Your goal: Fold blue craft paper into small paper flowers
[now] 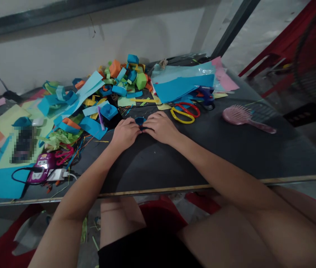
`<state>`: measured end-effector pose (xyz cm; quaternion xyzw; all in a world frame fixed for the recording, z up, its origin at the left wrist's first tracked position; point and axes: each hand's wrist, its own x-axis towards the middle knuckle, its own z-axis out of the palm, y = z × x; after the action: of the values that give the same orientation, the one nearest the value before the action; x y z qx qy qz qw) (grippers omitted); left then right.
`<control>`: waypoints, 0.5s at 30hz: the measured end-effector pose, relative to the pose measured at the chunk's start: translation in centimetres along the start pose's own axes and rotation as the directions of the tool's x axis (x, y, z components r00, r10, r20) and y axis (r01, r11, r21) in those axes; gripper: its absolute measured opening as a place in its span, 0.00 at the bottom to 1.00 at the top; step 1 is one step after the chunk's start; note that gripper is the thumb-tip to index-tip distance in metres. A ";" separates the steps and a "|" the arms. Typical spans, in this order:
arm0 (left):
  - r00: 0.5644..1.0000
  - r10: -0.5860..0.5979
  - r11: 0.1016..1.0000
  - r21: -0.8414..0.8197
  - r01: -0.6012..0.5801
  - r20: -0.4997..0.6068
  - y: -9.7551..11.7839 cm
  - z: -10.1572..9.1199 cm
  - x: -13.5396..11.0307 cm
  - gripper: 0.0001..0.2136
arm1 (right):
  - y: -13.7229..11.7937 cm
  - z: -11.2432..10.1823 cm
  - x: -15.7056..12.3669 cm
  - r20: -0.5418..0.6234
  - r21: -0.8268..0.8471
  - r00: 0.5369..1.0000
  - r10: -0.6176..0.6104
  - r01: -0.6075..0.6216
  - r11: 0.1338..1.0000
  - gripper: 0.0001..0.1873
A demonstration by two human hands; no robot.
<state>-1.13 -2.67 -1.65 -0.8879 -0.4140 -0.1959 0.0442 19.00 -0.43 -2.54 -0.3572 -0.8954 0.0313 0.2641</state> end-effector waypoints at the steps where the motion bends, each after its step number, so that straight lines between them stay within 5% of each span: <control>1: 1.000 0.006 1.000 0.002 -0.006 -0.006 0.0 0.0 0.0 0.10 | 0.0 0.0 0.0 0.001 0.000 1.000 0.000 0.000 1.000 0.11; 15: 0.994 -0.069 0.998 -0.013 0.068 -0.088 -1.1 1.3 0.2 0.09 | -0.2 0.5 -0.4 -0.066 0.033 0.996 0.061 -0.059 0.998 0.17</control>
<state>-1.43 -1.52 -2.82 -0.8637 -0.4410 -0.2386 0.0514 18.91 -0.76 -3.13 -0.3805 -0.8743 0.0412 0.2984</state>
